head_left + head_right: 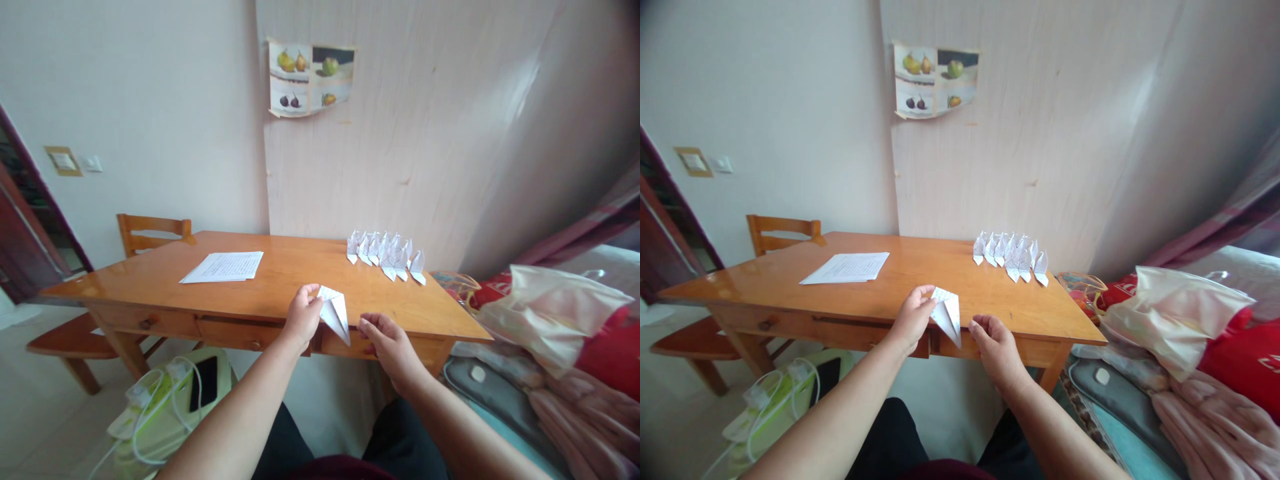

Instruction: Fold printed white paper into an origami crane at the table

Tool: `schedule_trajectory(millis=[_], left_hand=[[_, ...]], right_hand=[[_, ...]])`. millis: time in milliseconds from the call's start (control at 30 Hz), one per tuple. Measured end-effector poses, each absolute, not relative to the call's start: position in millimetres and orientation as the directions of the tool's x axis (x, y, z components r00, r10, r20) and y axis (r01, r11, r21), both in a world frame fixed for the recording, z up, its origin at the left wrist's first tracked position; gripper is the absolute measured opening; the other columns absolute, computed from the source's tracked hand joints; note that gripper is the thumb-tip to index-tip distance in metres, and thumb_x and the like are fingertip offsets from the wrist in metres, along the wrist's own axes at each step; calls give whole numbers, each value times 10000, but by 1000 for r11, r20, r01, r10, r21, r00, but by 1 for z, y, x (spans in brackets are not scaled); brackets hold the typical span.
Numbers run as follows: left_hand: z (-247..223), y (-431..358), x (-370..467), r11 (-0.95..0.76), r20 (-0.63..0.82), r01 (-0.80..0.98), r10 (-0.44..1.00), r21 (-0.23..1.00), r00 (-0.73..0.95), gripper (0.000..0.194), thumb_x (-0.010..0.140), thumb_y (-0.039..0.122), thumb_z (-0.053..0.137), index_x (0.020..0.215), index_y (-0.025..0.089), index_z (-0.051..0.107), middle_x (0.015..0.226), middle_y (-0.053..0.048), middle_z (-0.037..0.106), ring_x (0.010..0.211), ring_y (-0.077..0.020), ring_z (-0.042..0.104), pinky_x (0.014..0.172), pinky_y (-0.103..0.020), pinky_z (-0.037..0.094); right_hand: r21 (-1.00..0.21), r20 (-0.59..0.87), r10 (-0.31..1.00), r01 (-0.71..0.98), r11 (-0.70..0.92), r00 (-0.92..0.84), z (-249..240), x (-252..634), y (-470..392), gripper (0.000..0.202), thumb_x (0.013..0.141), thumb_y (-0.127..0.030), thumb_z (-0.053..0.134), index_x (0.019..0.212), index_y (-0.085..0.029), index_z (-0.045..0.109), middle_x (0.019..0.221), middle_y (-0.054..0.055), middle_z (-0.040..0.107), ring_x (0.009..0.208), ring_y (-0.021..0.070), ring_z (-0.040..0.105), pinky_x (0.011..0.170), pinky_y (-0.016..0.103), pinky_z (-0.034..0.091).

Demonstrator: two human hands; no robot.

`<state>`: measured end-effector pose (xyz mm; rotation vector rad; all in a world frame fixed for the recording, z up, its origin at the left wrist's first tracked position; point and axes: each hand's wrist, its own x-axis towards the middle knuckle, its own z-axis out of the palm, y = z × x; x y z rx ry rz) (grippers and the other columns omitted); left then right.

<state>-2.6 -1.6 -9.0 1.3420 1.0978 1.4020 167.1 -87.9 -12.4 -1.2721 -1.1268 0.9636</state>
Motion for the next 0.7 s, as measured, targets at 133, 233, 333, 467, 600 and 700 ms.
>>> schedule_trajectory(millis=[133, 233, 333, 467, 600, 700], left_hand=[[-7, 38, 3, -223, 226, 78, 974, 972, -34, 418, 812, 204, 634, 1222, 152, 568, 924, -68, 704, 750, -163, 658, 691, -250, 493], [-8, 63, 8, -219, 222, 174, 975, 960, 7, 413, 810, 186, 625, 1218, 142, 578, 970, -91, 721, 795, -179, 677, 727, -267, 504], [-12, 84, 10, -227, 228, 288, 973, 931, 30, 455, 813, 177, 610, 1263, 137, 558, 996, -108, 730, 817, -195, 684, 758, -293, 511], [-17, 103, 4, -286, 294, 432, 955, 855, 50, 488, 821, 147, 580, 1306, 144, 529, 1207, -153, 668, 1022, -219, 657, 889, -333, 496], [-19, 103, -5, -399, 362, 529, 915, 749, 178, 312, 826, 128, 541, 1121, 178, 629, 1163, -102, 682, 1038, -206, 641, 924, -333, 488], [-18, 93, -10, -490, 367, 569, 872, 661, 324, 228, 815, 176, 562, 1015, 201, 670, 1053, -60, 715, 976, -209, 650, 886, -323, 498]], right_hand=[[-992, 82, 966, 116, 55, 245, -13, 180, -74, 415, 814, -529, 639, 1045, -185, 624, 831, 29, 638, 626, 149, 513, 558, 281, 408], [-981, 154, 955, 157, 117, 253, -13, 187, -65, 396, 800, -513, 655, 1002, -174, 629, 847, 44, 649, 755, 185, 578, 635, 295, 442], [-976, 170, 951, 174, 127, 257, -13, 192, -57, 396, 793, -510, 649, 995, -169, 626, 850, 51, 648, 804, 206, 597, 647, 304, 454], [-976, 154, 954, 189, 106, 257, -10, 197, -48, 394, 793, -496, 626, 1022, -175, 623, 827, 39, 639, 706, 183, 578, 607, 307, 464], [-963, 145, 963, 256, 84, 228, -6, 207, -40, 395, 798, -495, 620, 1027, -173, 624, 834, 34, 626, 672, 168, 561, 611, 309, 476], [-949, 116, 972, 313, 47, 206, -4, 214, -30, 388, 820, -488, 591, 1047, -174, 619, 810, 25, 614, 648, 163, 549, 577, 295, 458]])
